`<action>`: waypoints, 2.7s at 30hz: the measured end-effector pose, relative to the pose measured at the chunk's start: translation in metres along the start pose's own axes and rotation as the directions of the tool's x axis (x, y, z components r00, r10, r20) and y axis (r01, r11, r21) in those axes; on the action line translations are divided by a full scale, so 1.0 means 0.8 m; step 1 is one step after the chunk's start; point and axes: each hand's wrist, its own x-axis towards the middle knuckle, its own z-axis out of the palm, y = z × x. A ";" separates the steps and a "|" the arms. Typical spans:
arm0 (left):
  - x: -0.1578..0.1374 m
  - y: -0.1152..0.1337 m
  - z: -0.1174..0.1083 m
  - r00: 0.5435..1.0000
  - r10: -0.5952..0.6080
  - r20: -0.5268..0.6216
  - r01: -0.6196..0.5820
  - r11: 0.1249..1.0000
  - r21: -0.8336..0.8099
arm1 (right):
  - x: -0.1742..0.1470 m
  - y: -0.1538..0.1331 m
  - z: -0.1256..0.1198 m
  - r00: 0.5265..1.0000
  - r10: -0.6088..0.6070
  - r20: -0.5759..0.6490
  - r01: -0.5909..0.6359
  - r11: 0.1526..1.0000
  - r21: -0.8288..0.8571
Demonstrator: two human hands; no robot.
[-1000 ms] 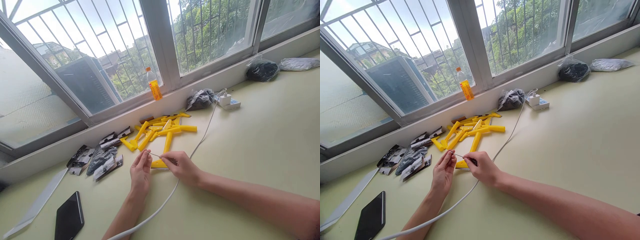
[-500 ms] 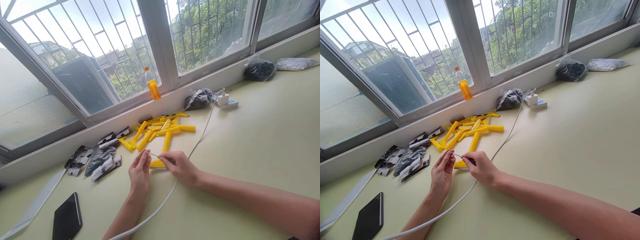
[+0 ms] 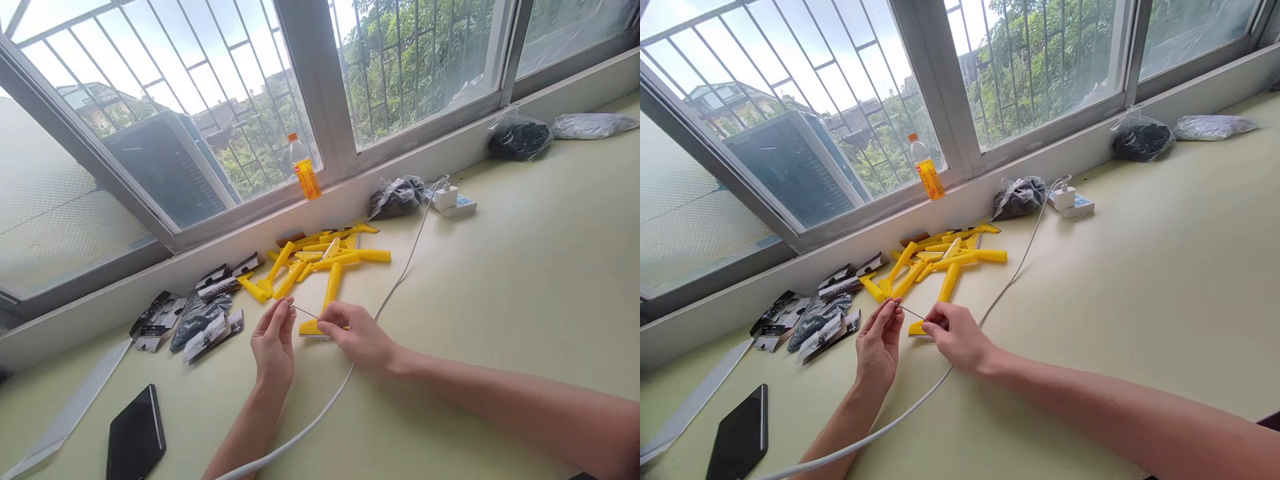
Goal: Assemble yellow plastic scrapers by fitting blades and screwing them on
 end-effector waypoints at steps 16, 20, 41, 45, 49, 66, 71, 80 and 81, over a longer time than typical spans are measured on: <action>0.005 0.004 -0.004 0.998 0.049 0.036 -0.051 0.998 0.048 | 0.007 -0.005 -0.007 0.988 0.152 0.033 -0.154 0.985 0.076; 0.005 0.003 -0.005 0.998 0.060 0.034 -0.062 0.996 0.060 | 0.007 -0.005 -0.009 0.996 0.089 0.022 -0.088 0.996 -0.014; 0.001 0.004 -0.003 0.995 0.079 0.063 -0.085 0.992 0.096 | 0.009 0.002 -0.009 0.999 0.018 -0.027 -0.019 0.999 -0.030; 0.000 0.004 -0.002 0.996 0.073 0.055 -0.078 0.992 0.099 | 0.009 0.003 -0.011 1.000 -0.016 -0.017 0.015 0.998 -0.061; 0.000 0.004 -0.002 0.995 0.071 0.064 -0.077 0.992 0.102 | 0.009 0.002 -0.012 0.999 0.009 -0.031 -0.010 0.999 -0.031; 0.001 0.005 -0.004 0.997 0.055 0.058 -0.059 0.996 0.068 | 0.006 -0.002 -0.004 0.997 0.080 -0.008 -0.080 0.997 0.001; 0.003 0.005 -0.006 0.997 0.061 0.052 -0.065 0.996 0.063 | 0.006 0.000 -0.003 0.999 0.023 0.028 -0.022 0.999 -0.045; 0.004 0.005 -0.005 0.996 0.065 0.062 -0.069 0.996 0.061 | 0.004 0.002 -0.002 0.998 0.044 -0.034 -0.045 0.999 -0.020; 0.004 0.005 -0.005 0.996 0.065 0.059 -0.068 0.996 0.059 | 0.004 0.002 -0.002 0.999 0.038 -0.024 -0.038 0.999 -0.018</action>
